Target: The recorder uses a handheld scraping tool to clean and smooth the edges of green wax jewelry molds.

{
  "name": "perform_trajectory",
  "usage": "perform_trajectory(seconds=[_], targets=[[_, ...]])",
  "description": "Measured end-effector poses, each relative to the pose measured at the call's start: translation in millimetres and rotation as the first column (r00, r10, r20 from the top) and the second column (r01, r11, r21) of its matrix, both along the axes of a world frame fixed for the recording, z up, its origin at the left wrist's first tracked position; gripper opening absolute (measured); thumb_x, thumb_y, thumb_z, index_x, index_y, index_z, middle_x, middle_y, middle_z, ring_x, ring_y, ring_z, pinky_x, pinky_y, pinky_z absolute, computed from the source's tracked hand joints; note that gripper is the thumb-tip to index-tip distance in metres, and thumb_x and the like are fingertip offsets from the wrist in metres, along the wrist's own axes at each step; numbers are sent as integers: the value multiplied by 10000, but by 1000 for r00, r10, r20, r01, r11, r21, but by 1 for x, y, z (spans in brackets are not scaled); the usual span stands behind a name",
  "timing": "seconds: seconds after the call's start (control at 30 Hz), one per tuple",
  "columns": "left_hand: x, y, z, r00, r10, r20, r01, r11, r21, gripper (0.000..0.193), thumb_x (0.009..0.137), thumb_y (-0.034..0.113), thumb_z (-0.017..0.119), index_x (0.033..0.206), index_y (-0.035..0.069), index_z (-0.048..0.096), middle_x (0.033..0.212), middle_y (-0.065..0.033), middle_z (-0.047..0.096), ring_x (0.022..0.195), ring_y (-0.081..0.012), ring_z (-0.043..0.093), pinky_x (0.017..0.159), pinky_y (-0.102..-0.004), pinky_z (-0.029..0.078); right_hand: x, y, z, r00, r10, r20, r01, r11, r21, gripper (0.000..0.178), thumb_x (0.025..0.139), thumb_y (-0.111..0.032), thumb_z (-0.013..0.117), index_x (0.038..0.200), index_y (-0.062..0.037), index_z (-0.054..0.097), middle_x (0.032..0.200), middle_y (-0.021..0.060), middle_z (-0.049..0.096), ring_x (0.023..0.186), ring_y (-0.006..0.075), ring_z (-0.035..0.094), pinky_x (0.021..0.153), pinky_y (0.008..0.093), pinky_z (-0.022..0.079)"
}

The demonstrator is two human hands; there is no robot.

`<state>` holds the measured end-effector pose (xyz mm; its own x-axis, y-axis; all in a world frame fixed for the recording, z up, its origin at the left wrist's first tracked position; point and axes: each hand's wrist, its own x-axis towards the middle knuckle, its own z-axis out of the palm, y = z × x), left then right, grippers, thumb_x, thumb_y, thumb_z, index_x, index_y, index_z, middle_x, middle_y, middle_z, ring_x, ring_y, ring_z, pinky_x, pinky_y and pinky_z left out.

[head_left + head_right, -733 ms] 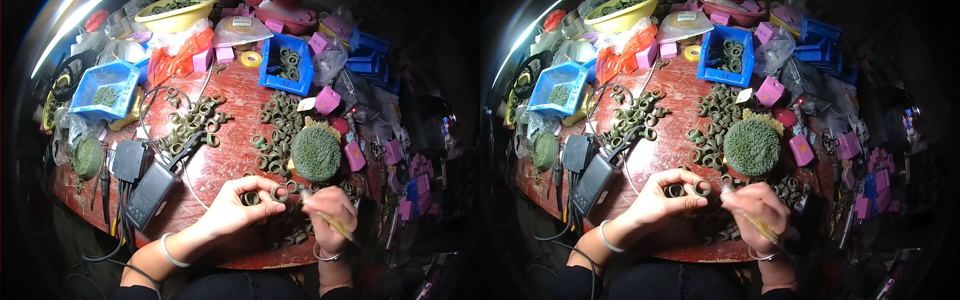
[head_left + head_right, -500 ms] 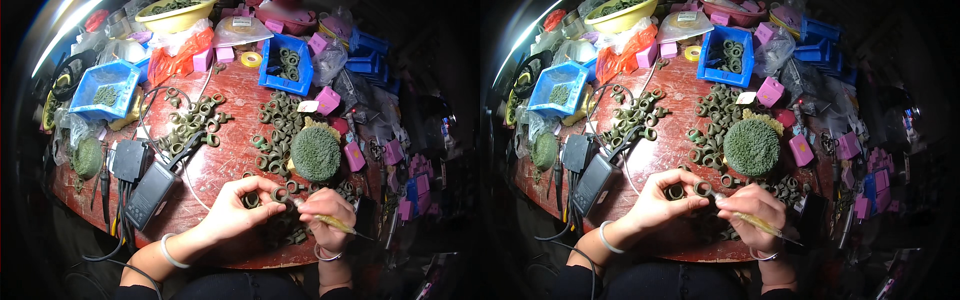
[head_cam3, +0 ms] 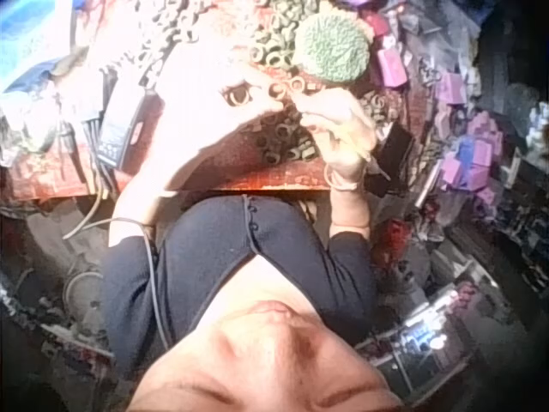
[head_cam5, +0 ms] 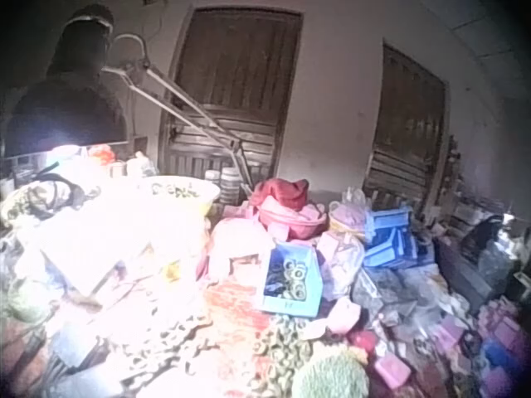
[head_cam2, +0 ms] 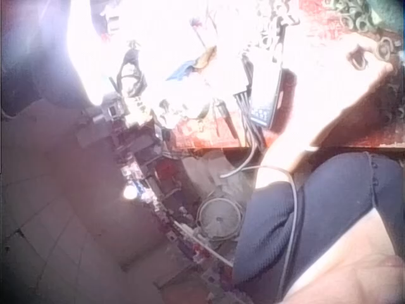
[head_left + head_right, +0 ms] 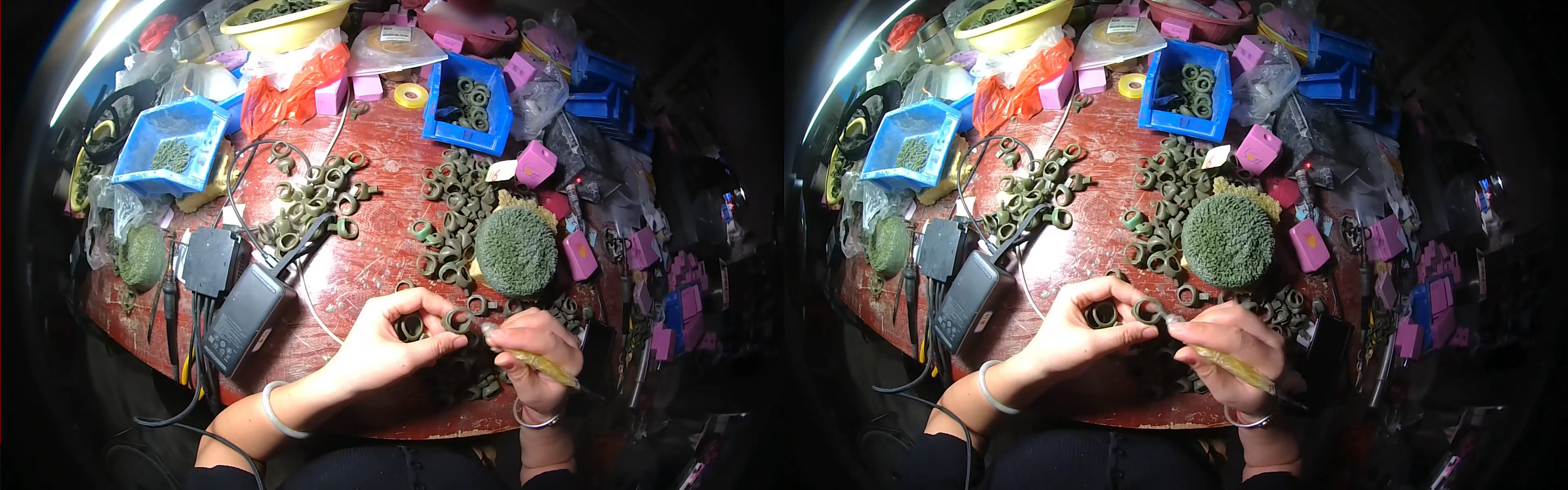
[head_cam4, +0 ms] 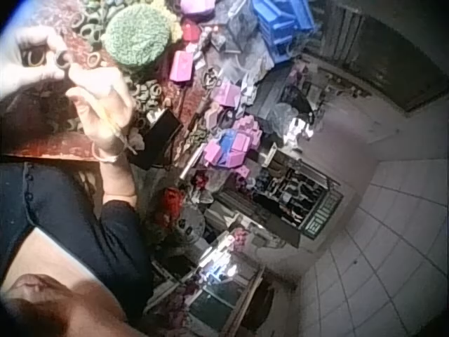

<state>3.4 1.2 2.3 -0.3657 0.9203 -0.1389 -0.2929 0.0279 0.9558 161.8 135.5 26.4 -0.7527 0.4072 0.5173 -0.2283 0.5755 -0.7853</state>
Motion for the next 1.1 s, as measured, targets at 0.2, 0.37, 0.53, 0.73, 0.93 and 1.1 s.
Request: perform_trajectory(seconds=[0.2,0.37,0.53,0.73,0.93,1.1], targets=[[-1,-1,3,999,-52,9,52,999,-16,212,798,23,765,978,17,653,736,20,615,657,-45,575,597,-200,472,-1,-3,1,996,73,44,-65,983,-172,194,830,-118,732,975,7,698,865,105,675,762,186,645,677,277,509],[0,0,7,997,-79,16,79,997,-15,187,819,71,750,970,14,657,689,34,603,646,-28,543,603,-211,444,2,3,-6,995,96,6,-89,950,-300,189,844,-112,718,971,26,692,841,117,685,741,176,655,669,263,518],[-1,-1,3,991,-65,-113,70,997,40,179,817,71,751,962,14,664,689,34,604,644,-27,543,599,-211,442,2,1,-5,990,139,19,-125,935,-333,200,856,-127,709,968,37,684,831,121,688,723,172,658,664,263,522],[-2,-3,3,997,-51,-52,53,998,31,170,822,66,744,962,10,666,690,34,603,646,-29,544,601,-210,443,-2,0,-8,993,120,-1,-112,922,-371,222,883,-170,692,956,40,681,849,143,690,702,170,664,654,259,531],[4,7,-1,995,-20,98,17,999,29,290,794,33,766,1040,23,611,710,16,579,651,-52,549,607,-218,473,19,4,-2,999,-43,-4,33,814,-580,302,947,-259,610,1007,37,615,694,103,638,580,112,588,514,200,446],[0,-2,4,979,10,205,-14,1000,17,247,788,-28,747,919,75,565,847,20,584,674,-52,543,591,-203,480,27,20,28,912,-345,219,395,882,-255,276,981,-239,551,1032,26,608,725,98,658,598,94,587,536,202,440]])
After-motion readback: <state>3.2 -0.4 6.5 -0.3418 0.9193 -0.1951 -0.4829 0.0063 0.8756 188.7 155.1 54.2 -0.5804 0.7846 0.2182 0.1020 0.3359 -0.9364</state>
